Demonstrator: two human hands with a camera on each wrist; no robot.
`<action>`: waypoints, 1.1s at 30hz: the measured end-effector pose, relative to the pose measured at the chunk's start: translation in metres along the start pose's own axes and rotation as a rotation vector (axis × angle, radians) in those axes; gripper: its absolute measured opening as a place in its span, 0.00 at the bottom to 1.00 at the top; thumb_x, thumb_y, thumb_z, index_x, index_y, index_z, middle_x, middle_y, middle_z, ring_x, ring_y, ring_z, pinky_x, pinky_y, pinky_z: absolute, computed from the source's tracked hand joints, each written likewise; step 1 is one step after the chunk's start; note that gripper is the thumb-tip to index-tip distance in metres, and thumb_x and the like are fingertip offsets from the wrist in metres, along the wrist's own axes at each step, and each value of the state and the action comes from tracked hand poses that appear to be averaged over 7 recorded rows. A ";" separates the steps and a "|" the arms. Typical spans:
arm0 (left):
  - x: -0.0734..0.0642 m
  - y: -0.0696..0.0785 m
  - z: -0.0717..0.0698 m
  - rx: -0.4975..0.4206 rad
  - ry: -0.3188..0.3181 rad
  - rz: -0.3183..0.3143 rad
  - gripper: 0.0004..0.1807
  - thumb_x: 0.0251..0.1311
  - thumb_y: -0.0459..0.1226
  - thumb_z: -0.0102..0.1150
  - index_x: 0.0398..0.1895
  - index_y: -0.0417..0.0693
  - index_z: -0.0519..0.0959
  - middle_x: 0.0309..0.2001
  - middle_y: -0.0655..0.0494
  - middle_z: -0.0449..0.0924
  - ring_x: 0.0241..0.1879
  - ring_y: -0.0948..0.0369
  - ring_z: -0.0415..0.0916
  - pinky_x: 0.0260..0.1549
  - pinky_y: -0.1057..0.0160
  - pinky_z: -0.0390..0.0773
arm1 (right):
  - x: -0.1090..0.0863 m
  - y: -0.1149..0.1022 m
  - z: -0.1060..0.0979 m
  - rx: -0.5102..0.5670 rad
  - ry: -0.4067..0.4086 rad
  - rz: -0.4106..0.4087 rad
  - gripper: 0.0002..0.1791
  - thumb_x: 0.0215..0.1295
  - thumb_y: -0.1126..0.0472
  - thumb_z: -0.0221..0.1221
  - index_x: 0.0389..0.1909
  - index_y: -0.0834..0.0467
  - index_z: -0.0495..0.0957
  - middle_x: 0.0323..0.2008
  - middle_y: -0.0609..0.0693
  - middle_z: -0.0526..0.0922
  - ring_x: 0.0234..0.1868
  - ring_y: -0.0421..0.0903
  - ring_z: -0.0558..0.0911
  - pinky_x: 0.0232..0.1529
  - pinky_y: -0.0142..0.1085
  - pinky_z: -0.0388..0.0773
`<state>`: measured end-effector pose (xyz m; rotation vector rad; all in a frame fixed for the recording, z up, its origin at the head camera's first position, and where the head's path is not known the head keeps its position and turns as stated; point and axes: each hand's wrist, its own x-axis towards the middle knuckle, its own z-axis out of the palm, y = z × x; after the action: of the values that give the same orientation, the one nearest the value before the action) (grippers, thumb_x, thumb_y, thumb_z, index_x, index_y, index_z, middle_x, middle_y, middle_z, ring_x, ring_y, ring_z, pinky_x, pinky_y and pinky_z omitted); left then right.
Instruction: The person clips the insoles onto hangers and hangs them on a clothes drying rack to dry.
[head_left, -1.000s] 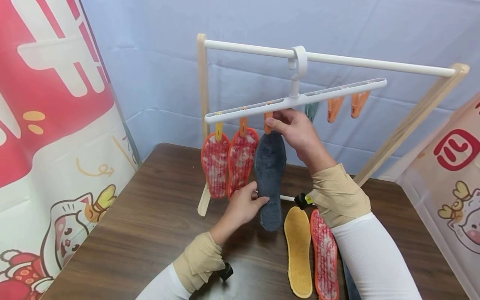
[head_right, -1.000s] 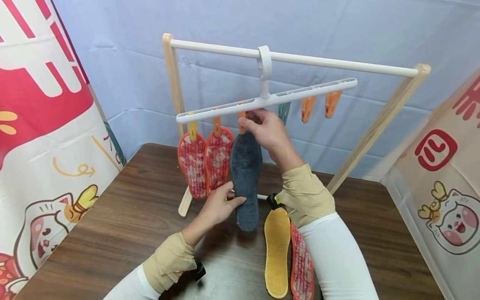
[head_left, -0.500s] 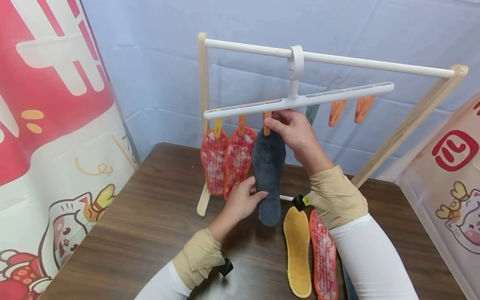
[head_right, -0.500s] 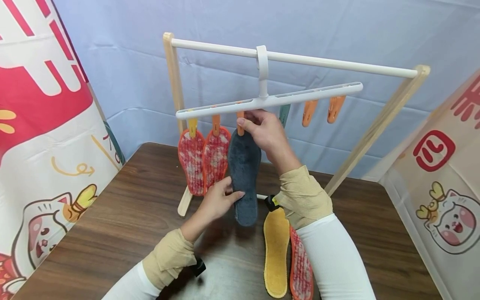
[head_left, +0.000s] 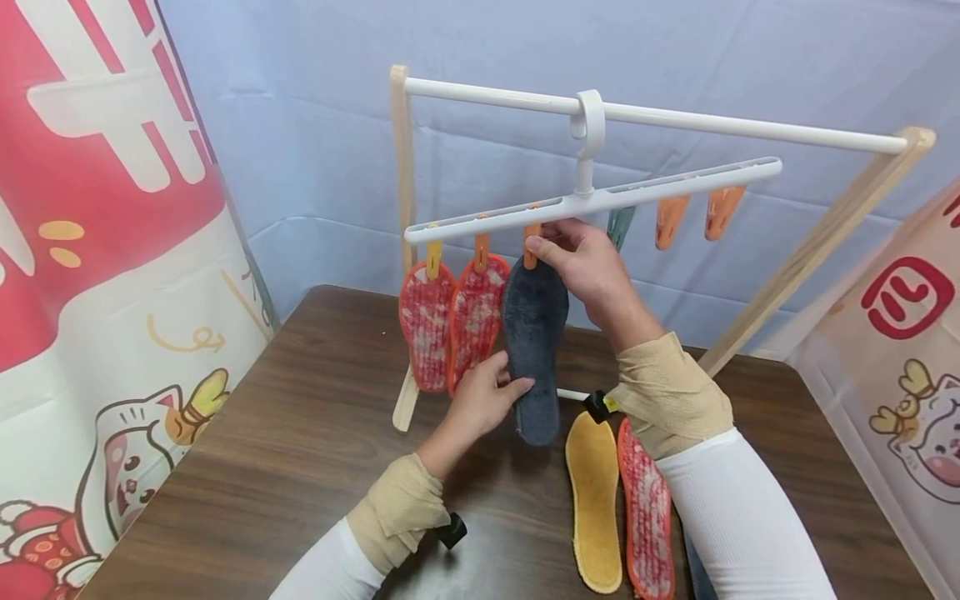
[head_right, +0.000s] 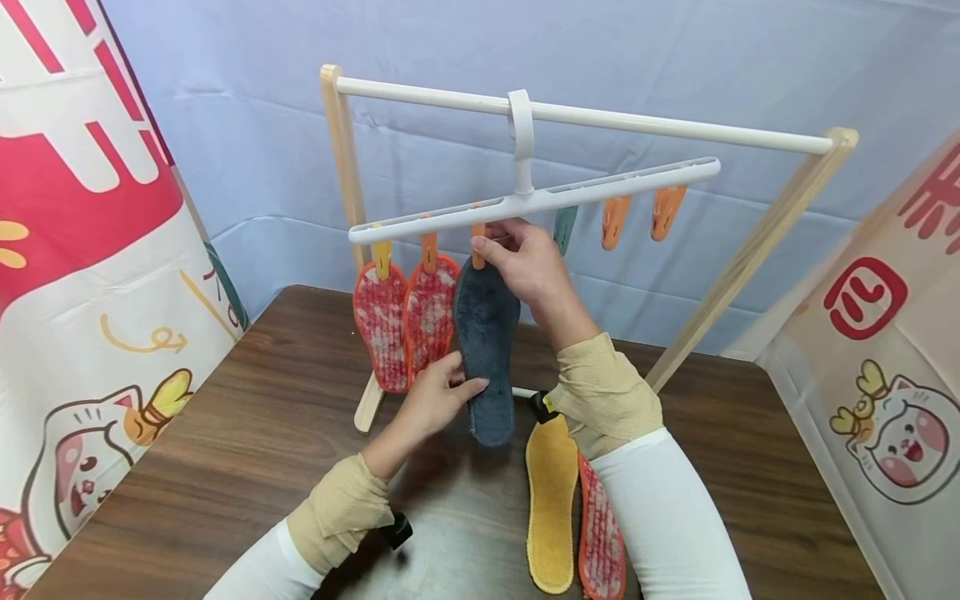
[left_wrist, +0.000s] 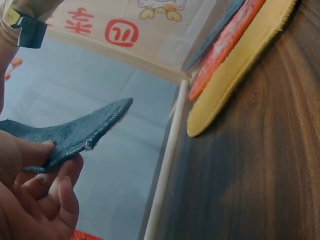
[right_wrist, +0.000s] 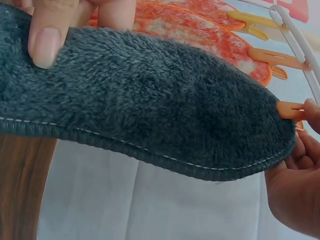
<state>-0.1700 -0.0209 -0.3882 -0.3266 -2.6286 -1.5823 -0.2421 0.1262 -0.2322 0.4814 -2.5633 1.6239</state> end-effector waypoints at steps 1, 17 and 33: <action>0.000 -0.001 -0.002 0.013 -0.004 -0.002 0.13 0.68 0.44 0.64 0.34 0.48 0.72 0.16 0.56 0.72 0.14 0.63 0.65 0.18 0.65 0.62 | -0.001 0.000 0.001 -0.001 0.010 0.007 0.24 0.74 0.53 0.59 0.66 0.59 0.75 0.57 0.58 0.78 0.62 0.53 0.74 0.68 0.51 0.65; 0.006 -0.014 -0.014 0.100 -0.068 0.016 0.19 0.68 0.49 0.64 0.27 0.50 0.68 0.18 0.59 0.68 0.16 0.62 0.63 0.19 0.64 0.61 | -0.012 -0.010 0.011 -0.013 0.102 0.038 0.23 0.74 0.54 0.60 0.65 0.59 0.76 0.57 0.58 0.78 0.62 0.53 0.75 0.68 0.52 0.65; 0.011 -0.024 -0.023 0.038 -0.214 0.040 0.19 0.68 0.46 0.64 0.57 0.48 0.79 0.50 0.54 0.86 0.48 0.58 0.84 0.47 0.55 0.82 | -0.021 -0.020 0.022 -0.079 0.213 0.088 0.20 0.75 0.56 0.59 0.63 0.57 0.78 0.57 0.58 0.80 0.61 0.52 0.77 0.67 0.52 0.67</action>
<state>-0.1873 -0.0501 -0.3961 -0.5726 -2.7826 -1.5642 -0.2133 0.1032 -0.2290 0.1815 -2.5093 1.5007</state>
